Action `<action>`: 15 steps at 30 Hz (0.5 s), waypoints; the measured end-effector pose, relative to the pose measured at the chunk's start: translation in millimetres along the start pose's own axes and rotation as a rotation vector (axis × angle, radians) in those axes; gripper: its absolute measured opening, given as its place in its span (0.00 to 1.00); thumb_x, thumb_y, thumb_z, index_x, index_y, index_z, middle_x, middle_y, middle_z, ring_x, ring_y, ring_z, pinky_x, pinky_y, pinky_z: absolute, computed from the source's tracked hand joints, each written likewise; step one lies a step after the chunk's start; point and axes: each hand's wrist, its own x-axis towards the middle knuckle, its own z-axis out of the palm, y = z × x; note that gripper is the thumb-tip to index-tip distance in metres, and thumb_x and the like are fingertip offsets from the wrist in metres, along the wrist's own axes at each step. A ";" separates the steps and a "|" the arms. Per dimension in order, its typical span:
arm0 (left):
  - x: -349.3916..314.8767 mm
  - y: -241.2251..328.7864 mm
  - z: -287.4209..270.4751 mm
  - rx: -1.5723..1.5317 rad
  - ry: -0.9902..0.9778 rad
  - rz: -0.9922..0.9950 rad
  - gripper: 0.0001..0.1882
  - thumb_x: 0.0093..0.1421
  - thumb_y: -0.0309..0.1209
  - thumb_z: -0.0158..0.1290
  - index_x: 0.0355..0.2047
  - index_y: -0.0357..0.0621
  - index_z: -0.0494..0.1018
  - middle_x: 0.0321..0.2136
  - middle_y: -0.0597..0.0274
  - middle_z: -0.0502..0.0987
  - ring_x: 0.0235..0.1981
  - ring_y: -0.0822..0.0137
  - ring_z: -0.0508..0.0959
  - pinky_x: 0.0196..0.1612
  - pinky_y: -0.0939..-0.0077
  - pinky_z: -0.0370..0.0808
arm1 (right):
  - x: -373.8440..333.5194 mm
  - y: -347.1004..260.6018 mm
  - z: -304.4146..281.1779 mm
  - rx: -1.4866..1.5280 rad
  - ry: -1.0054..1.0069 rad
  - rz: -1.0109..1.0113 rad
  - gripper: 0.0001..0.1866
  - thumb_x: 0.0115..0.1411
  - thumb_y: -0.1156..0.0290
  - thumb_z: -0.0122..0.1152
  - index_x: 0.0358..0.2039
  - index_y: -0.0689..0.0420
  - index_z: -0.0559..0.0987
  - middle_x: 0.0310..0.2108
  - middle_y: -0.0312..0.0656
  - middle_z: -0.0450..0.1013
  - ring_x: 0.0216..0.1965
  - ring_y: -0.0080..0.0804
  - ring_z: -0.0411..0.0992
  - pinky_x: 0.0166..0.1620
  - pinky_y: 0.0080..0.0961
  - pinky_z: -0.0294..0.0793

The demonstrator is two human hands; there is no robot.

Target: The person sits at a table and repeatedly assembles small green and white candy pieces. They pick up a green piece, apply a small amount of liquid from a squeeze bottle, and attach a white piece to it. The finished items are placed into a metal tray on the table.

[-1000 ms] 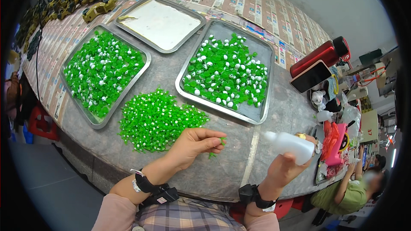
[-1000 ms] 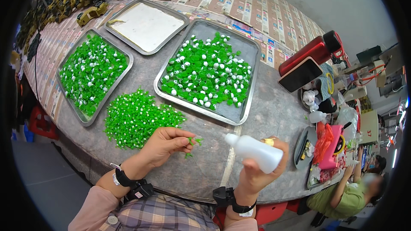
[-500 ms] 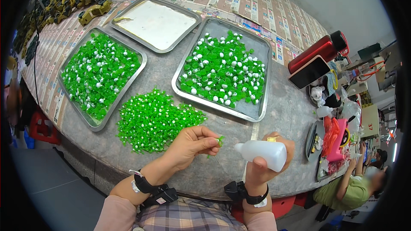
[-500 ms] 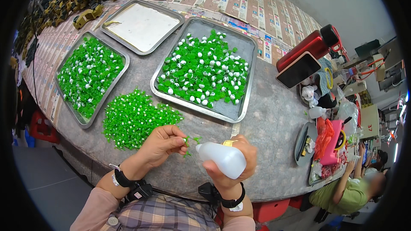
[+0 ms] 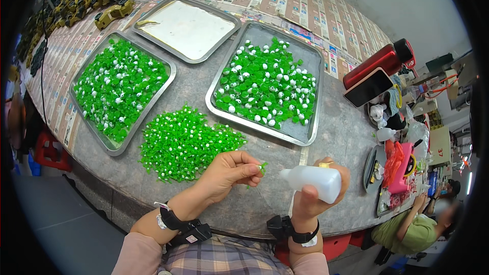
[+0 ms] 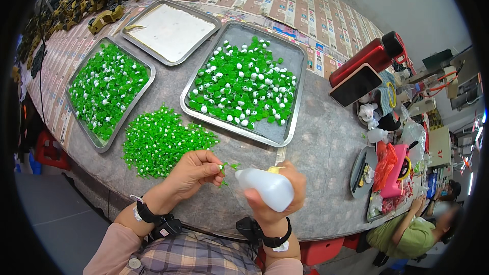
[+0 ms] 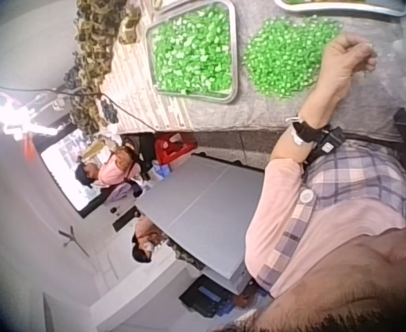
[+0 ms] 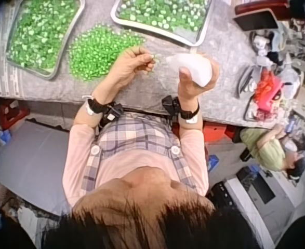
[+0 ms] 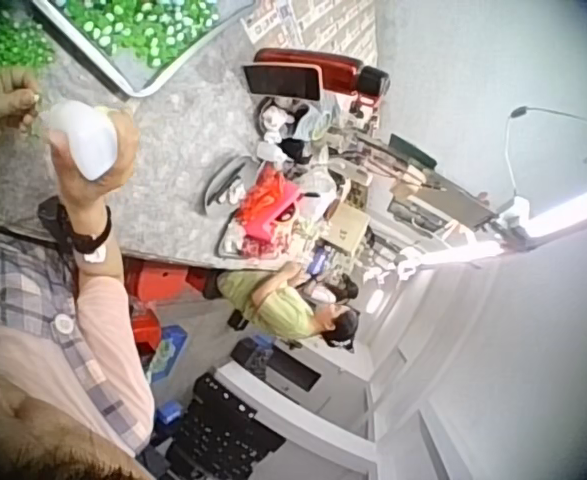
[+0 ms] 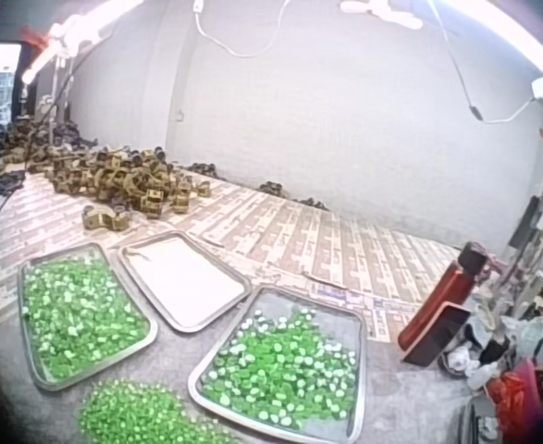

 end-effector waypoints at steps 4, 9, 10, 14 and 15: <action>-0.3 0.3 0.2 0.001 -0.003 -0.006 0.05 0.51 0.27 0.50 0.26 0.39 0.68 0.21 0.60 0.73 0.21 0.73 0.73 0.26 0.81 0.72 | 3.0 -1.3 1.5 0.060 0.066 0.050 0.28 0.36 0.52 0.66 0.28 0.59 0.65 0.22 0.34 0.61 0.21 0.26 0.60 0.26 0.24 0.60; -0.3 0.4 0.3 0.002 -0.006 -0.009 0.05 0.51 0.27 0.50 0.26 0.39 0.68 0.21 0.60 0.73 0.21 0.73 0.73 0.26 0.81 0.72 | 1.8 1.3 3.1 -0.071 0.062 0.033 0.29 0.37 0.47 0.62 0.27 0.59 0.63 0.22 0.35 0.58 0.22 0.25 0.59 0.26 0.22 0.60; -0.2 0.2 -0.1 0.003 -0.004 -0.010 0.04 0.51 0.27 0.50 0.26 0.39 0.69 0.21 0.60 0.73 0.21 0.73 0.73 0.26 0.81 0.72 | 1.8 -1.6 5.5 -0.113 0.079 0.061 0.31 0.39 0.44 0.59 0.28 0.59 0.62 0.21 0.35 0.56 0.22 0.25 0.59 0.27 0.21 0.60; -0.3 -1.2 0.7 0.072 0.024 0.091 0.04 0.50 0.25 0.50 0.26 0.38 0.69 0.21 0.61 0.73 0.23 0.73 0.73 0.27 0.82 0.71 | 1.8 -6.0 -1.7 -0.090 0.065 0.141 0.33 0.40 0.39 0.54 0.27 0.59 0.59 0.20 0.35 0.54 0.22 0.24 0.57 0.27 0.19 0.61; -0.6 -1.7 1.0 0.136 0.039 0.159 0.04 0.49 0.24 0.50 0.26 0.37 0.69 0.22 0.61 0.73 0.24 0.74 0.73 0.28 0.82 0.71 | 1.7 -5.9 -1.9 -0.095 0.058 0.145 0.33 0.39 0.38 0.54 0.26 0.59 0.59 0.21 0.35 0.54 0.22 0.24 0.57 0.26 0.18 0.60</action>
